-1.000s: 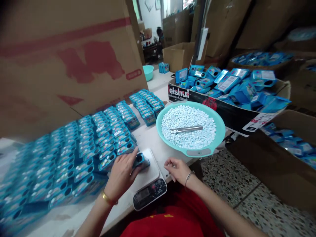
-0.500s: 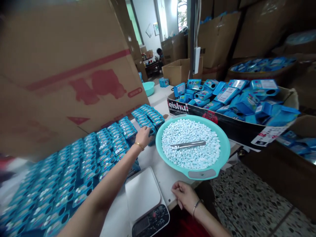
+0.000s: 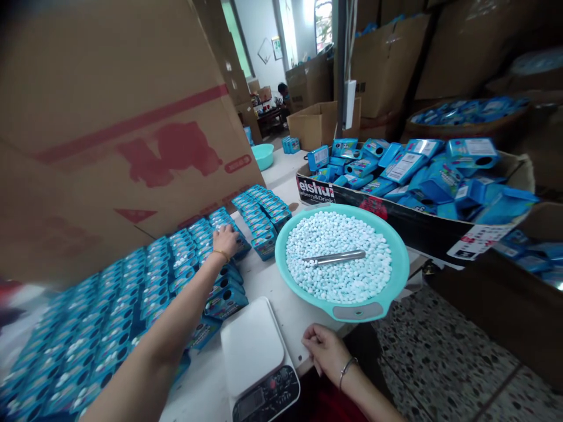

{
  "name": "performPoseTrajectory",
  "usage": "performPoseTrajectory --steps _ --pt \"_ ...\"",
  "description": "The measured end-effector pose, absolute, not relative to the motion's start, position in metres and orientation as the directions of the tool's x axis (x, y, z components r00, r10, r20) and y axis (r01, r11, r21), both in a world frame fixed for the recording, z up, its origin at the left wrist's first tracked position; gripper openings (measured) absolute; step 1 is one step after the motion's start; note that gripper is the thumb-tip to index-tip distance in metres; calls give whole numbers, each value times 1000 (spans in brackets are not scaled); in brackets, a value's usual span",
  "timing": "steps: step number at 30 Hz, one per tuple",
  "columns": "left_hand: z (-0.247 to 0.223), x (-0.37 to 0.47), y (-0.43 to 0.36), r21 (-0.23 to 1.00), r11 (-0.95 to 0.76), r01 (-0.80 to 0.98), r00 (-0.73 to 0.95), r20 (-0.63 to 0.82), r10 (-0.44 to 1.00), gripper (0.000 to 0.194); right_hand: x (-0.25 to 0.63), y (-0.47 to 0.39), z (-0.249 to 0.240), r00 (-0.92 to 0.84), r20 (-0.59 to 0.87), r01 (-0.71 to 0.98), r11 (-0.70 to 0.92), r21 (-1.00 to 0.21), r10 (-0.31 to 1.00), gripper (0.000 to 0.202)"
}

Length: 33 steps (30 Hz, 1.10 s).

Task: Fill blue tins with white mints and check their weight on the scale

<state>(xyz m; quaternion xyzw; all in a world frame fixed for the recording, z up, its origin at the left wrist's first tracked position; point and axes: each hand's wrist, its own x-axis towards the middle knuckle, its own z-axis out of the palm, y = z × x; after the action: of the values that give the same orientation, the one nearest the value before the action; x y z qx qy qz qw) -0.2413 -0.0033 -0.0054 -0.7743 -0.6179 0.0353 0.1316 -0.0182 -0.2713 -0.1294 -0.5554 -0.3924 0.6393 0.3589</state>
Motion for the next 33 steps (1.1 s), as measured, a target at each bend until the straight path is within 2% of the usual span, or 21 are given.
performPoseTrajectory --steps 3,5,7,9,10,11,13,15,18,21,24,28,31,33 --pt "19 -238 -20 -251 -232 940 276 154 949 21 -13 -277 -101 -139 -383 5 -386 -923 913 43" --pt "47 -238 -40 -256 -259 931 318 223 921 24 -2 -278 -68 -130 -299 74 -292 -954 945 38" --pt "76 -239 -68 -262 -314 913 382 272 883 23 16 -269 -33 -94 -127 255 -99 -962 987 31" --pt "97 -239 -103 -266 -399 878 461 242 854 20 38 -249 -10 -20 103 474 100 -875 994 25" --pt "104 -238 -122 -262 -445 856 500 203 842 20 48 -236 -5 -1 144 587 117 -801 990 24" --pt "106 -237 -142 -252 -489 835 533 153 832 21 56 -222 -5 5 120 696 82 -713 993 24" --pt "100 -234 -178 -216 -551 806 573 50 818 22 68 -196 -15 -27 -28 869 10 -495 999 23" --pt "84 -230 -207 -170 -575 800 579 -34 815 23 72 -177 -28 -113 -178 940 47 -338 977 35" --pt "54 -229 -230 -115 -577 809 567 -109 817 21 66 -163 -39 -202 -305 957 121 -263 931 58" --pt "34 -230 -235 -81 -567 820 557 -117 822 17 59 -160 -37 -193 -332 969 128 -209 923 61" --pt "30 -233 -237 -22 -579 815 577 -59 815 14 55 -159 -35 -171 -352 980 123 -156 920 60" --pt "42 -247 -246 132 -613 779 590 178 788 25 52 -155 -37 -169 -358 983 129 -134 918 46" --pt "48 -266 -261 258 -539 802 447 340 827 21 54 -154 -38 -157 -355 986 125 -111 922 30" --pt "45 -283 -274 323 -456 829 323 388 863 17 62 -155 -38 -125 -339 983 71 -168 932 24"
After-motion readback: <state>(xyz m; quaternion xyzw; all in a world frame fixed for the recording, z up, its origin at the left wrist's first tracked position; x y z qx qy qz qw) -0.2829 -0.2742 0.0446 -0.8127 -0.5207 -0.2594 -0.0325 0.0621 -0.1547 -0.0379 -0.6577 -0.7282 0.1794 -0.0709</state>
